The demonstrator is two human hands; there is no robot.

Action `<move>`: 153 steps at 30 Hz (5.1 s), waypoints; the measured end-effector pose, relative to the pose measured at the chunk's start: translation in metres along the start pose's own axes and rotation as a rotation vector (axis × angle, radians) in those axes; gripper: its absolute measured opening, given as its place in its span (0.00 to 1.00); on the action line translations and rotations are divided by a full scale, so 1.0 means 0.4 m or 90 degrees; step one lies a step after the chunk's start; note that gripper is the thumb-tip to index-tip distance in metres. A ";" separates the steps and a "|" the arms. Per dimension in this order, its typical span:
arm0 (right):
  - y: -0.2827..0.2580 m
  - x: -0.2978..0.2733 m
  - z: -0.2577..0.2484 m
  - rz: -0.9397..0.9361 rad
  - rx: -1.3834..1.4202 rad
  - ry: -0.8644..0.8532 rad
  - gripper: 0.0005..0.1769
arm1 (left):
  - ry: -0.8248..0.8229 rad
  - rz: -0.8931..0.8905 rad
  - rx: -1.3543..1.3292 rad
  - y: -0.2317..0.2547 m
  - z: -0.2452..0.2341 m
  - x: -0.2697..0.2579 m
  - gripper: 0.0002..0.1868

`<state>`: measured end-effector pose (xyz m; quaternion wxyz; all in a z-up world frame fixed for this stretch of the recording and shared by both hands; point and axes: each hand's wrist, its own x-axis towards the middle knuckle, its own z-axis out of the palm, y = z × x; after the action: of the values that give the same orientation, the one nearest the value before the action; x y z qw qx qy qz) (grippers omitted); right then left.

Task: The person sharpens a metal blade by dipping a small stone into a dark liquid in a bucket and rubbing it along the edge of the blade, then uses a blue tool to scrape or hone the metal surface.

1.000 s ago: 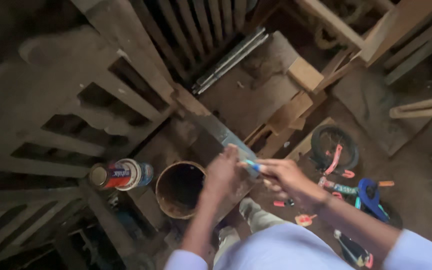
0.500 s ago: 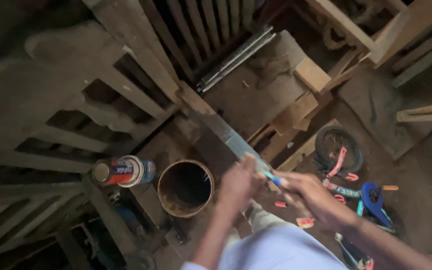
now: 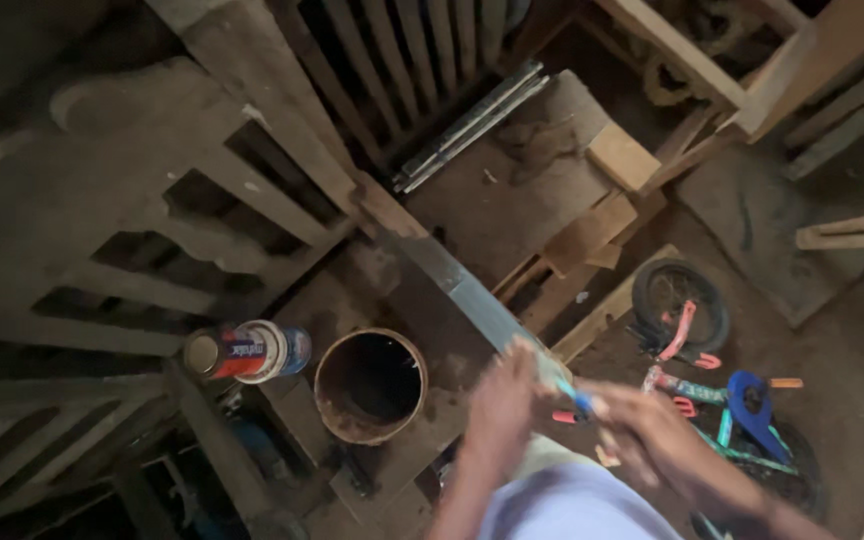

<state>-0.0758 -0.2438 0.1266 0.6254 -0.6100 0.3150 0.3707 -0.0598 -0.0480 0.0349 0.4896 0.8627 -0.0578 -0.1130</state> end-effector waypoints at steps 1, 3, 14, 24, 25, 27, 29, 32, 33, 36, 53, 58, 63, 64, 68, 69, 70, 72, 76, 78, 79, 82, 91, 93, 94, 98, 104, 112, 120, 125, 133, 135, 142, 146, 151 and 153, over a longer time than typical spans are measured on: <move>-0.017 0.033 0.012 -0.043 0.012 -0.034 0.26 | -0.076 -0.211 -0.226 -0.019 -0.015 0.047 0.21; -0.081 0.109 0.051 -0.045 0.057 -0.079 0.26 | -0.139 -0.016 0.189 -0.063 -0.082 0.112 0.25; -0.040 -0.066 -0.001 0.156 0.076 0.069 0.22 | -0.006 0.118 0.176 -0.046 0.071 0.004 0.20; -0.163 0.137 0.089 0.084 0.072 -0.022 0.24 | -0.084 0.115 0.195 -0.085 -0.115 0.185 0.28; -0.150 0.113 0.072 0.048 0.040 -0.034 0.25 | -0.109 0.079 0.198 -0.085 -0.094 0.168 0.27; -0.105 0.047 0.039 -0.023 -0.023 -0.064 0.26 | -0.123 0.033 0.157 -0.081 -0.043 0.118 0.23; -0.051 -0.030 0.008 -0.092 -0.056 -0.113 0.24 | -0.090 0.039 0.154 -0.042 0.032 0.014 0.22; -0.038 -0.046 0.010 0.109 0.032 0.058 0.22 | -0.012 0.107 0.200 0.003 0.043 -0.022 0.28; -0.048 -0.026 0.018 0.058 -0.001 0.027 0.23 | 0.014 0.129 0.200 0.013 0.032 -0.022 0.30; -0.108 0.055 0.041 -0.054 -0.068 -0.051 0.25 | -0.104 -0.175 -0.063 -0.035 -0.061 0.100 0.22; -0.055 0.075 0.029 0.006 -0.008 -0.039 0.27 | -0.085 -0.291 -0.208 -0.035 -0.069 0.069 0.25; -0.157 0.168 0.105 0.102 0.094 -0.074 0.25 | 0.086 0.261 0.207 -0.082 -0.164 0.176 0.26; -0.028 0.043 0.013 -0.041 -0.102 -0.017 0.26 | -0.152 -0.384 -0.252 -0.006 -0.035 0.053 0.31; -0.005 0.003 -0.009 0.051 -0.065 0.014 0.25 | -0.032 -0.097 -0.014 0.012 -0.005 0.006 0.26; 0.001 0.012 -0.003 -0.025 -0.021 -0.046 0.24 | -0.039 0.018 0.098 -0.029 0.022 -0.007 0.26; -0.016 0.042 0.017 -0.025 0.001 -0.064 0.24 | -0.045 0.037 0.146 -0.067 0.000 0.019 0.22; -0.060 0.106 0.049 -0.035 0.018 -0.082 0.25 | -0.041 0.062 0.196 -0.111 -0.044 0.069 0.18; -0.111 0.144 0.094 0.008 0.011 -0.118 0.26 | 0.040 0.292 0.198 -0.151 -0.127 0.120 0.33; -0.126 0.157 0.114 0.050 0.055 -0.047 0.21 | -0.041 0.128 0.225 -0.101 -0.158 0.140 0.27; -0.079 0.115 0.074 -0.071 -0.037 -0.091 0.20 | -0.143 0.013 0.210 -0.065 -0.122 0.084 0.23; -0.049 0.078 0.045 -0.089 -0.098 -0.069 0.22 | -0.163 -0.021 0.191 -0.043 -0.084 0.069 0.21; 0.023 -0.008 -0.016 0.170 0.017 0.058 0.22 | -0.030 0.121 0.191 0.012 -0.018 -0.028 0.30; -0.134 0.178 0.122 0.038 0.061 -0.101 0.24 | -0.086 0.069 0.236 -0.085 -0.191 0.152 0.27; -0.135 0.161 0.113 0.006 0.039 -0.088 0.23 | -0.062 0.096 0.231 -0.099 -0.162 0.151 0.26; -0.114 0.132 0.099 -0.034 0.007 -0.089 0.23 | -0.058 0.099 0.232 -0.102 -0.134 0.124 0.26; -0.023 0.004 0.024 0.072 -0.030 0.027 0.25 | -0.075 0.027 0.206 -0.055 0.024 -0.007 0.26; -0.086 0.103 0.080 0.071 -0.029 0.035 0.23 | -0.092 0.126 0.351 -0.158 -0.028 0.074 0.17; -0.103 0.097 0.097 -0.034 -0.013 -0.074 0.20 | 0.019 0.137 0.250 -0.093 -0.104 0.100 0.29; -0.034 0.062 0.046 0.036 -0.054 0.038 0.21 | -0.061 0.038 0.181 -0.075 -0.014 0.024 0.23; -0.138 0.184 0.130 0.082 0.045 -0.059 0.25 | 0.000 0.141 0.228 -0.159 -0.144 0.156 0.26; 0.020 -0.003 -0.003 0.171 0.037 0.082 0.23 | 0.007 0.156 0.251 -0.028 0.011 -0.036 0.30; 0.021 0.043 0.007 0.015 -0.002 0.012 0.23 | -0.043 0.076 0.236 -0.067 0.015 -0.005 0.28; -0.136 0.182 0.120 0.087 0.087 -0.049 0.23 | -0.006 0.144 0.246 -0.152 -0.140 0.171 0.31; -0.080 0.124 0.079 -0.048 -0.042 -0.060 0.23 | -0.205 -0.061 0.207 -0.102 -0.103 0.102 0.25; -0.038 -0.022 0.017 0.157 0.000 0.096 0.24 | -0.052 0.110 0.171 -0.030 0.033 -0.010 0.33; -0.065 0.001 0.040 0.156 0.005 0.110 0.24 | -0.027 0.131 0.167 -0.045 0.006 0.005 0.29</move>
<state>-0.0545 -0.2273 0.1411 0.5481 -0.5944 0.4413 0.3892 -0.0587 -0.0413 0.0179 0.3803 0.9062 -0.1703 -0.0723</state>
